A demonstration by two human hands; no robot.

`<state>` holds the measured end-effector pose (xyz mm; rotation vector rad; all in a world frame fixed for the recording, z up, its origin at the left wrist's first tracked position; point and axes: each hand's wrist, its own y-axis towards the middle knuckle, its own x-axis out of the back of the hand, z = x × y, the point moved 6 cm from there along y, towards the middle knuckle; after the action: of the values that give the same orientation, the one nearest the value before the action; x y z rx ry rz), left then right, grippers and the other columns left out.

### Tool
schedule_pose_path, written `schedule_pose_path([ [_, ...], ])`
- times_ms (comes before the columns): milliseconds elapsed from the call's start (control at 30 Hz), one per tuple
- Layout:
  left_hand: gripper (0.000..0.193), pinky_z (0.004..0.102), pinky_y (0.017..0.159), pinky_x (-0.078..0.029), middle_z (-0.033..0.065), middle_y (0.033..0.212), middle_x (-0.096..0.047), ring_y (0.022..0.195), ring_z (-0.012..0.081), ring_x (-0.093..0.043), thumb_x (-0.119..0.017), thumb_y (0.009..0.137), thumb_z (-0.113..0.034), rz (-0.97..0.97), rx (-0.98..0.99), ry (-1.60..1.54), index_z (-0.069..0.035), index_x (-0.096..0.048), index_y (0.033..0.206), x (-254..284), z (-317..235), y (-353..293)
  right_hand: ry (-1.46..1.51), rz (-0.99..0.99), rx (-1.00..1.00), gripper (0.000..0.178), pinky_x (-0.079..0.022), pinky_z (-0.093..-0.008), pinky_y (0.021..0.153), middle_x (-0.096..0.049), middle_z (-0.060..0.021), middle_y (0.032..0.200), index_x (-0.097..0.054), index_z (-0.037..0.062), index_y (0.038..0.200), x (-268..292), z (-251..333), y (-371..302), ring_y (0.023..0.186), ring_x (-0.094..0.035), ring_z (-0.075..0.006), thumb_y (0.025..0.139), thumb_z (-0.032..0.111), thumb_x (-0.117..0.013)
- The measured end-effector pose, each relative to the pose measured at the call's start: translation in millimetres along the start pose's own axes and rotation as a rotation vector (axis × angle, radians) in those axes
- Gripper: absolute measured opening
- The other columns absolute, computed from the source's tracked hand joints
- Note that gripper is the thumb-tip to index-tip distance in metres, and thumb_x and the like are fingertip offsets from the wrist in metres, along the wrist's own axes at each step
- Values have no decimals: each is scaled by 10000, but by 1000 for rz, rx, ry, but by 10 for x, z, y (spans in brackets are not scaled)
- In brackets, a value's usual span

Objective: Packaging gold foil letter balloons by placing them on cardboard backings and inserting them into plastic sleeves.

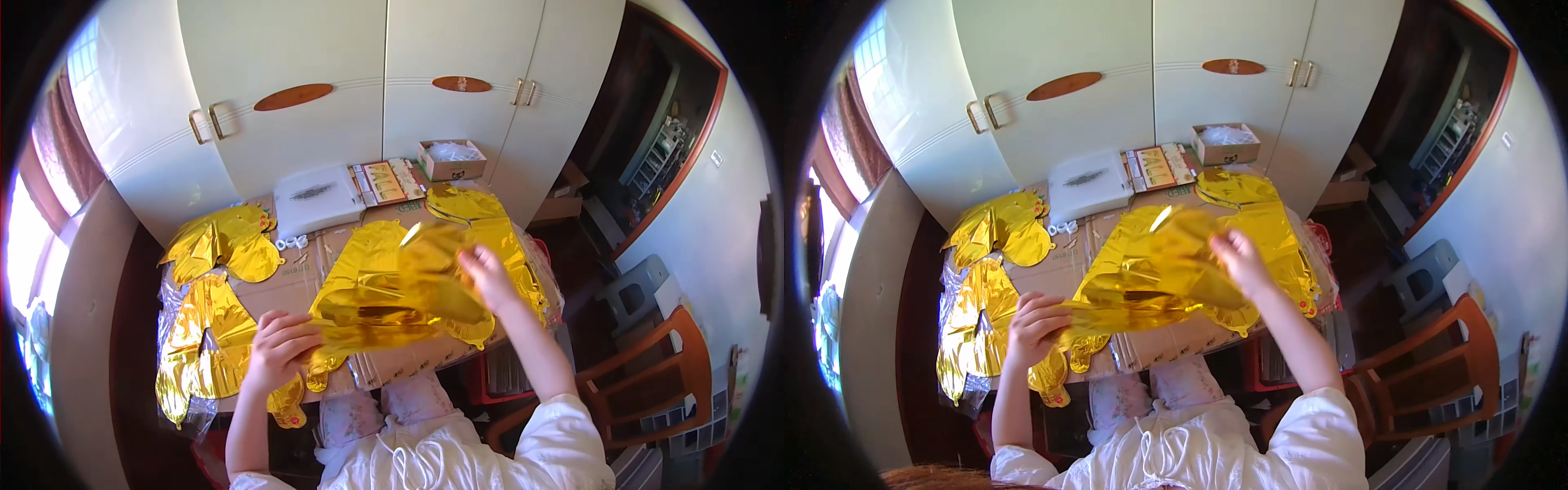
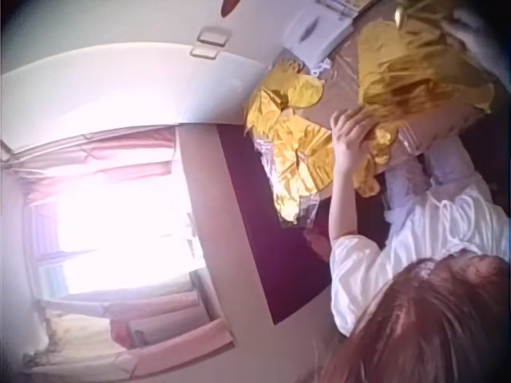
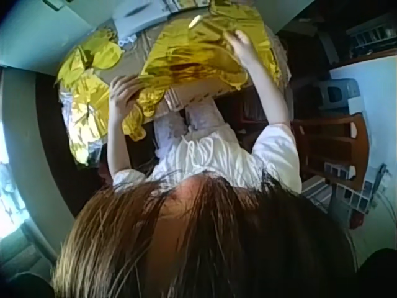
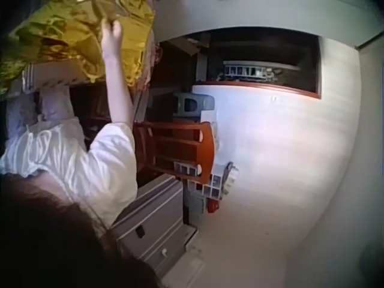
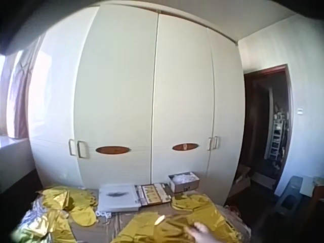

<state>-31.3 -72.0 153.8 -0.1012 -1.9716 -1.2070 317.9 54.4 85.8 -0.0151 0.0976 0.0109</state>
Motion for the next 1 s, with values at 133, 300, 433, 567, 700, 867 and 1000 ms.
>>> schedule_pose_path([
  [133,207,425,842,-489,47,861,-724,899,250,-689,-732,638,5,23,163,12,-68,-698,829,343,195,-344,-110,-149,201,147,-388,-219,545,-527,19,737,-531,94,852,720,622,747,626,-460,-53,964,178,-577],
  [300,180,341,793,-528,15,850,-724,802,165,-694,-688,660,-27,185,134,33,-92,-704,828,-81,63,-484,-799,-790,692,257,-445,-372,681,-583,-117,770,-562,10,904,1915,1929,1287,716,-556,-218,942,262,-593],
  [433,226,349,687,-555,43,839,-725,723,208,-697,-662,599,-26,252,107,23,-79,-700,816,-276,-159,-515,-860,-1052,976,278,-493,-473,795,-671,-198,947,-584,68,1019,1879,2937,1082,925,-636,-406,949,334,-542],
  [567,256,337,690,-551,33,850,-723,714,209,-696,-641,612,-16,287,231,165,-78,-689,856,-257,12,-763,-970,-1170,1027,256,-493,-496,774,-678,-189,933,-583,120,1038,1803,3623,811,908,-629,-427,958,355,-519],
  [700,250,319,564,-536,31,817,-716,612,205,-667,-632,631,-4,225,302,203,-100,-691,854,-250,-42,-755,-1109,-1025,1150,204,-508,-477,614,-687,-134,850,-575,134,1002,1458,3468,805,791,-655,-375,979,324,-507],
  [867,166,312,470,-488,-3,669,-639,511,189,-614,-661,680,-74,260,291,226,-125,-671,838,-518,-350,-904,-1430,-284,1535,82,-483,-396,506,-585,-68,682,-529,123,965,654,2078,487,603,-624,-267,895,98,-564],
  [1000,174,322,459,-484,4,639,-607,511,194,-611,-701,678,-130,336,298,177,-130,-664,848,-662,-475,-898,-1378,114,1356,146,-529,-327,535,-645,-36,745,-537,144,1027,739,895,353,676,-672,-212,891,99,-563],
])
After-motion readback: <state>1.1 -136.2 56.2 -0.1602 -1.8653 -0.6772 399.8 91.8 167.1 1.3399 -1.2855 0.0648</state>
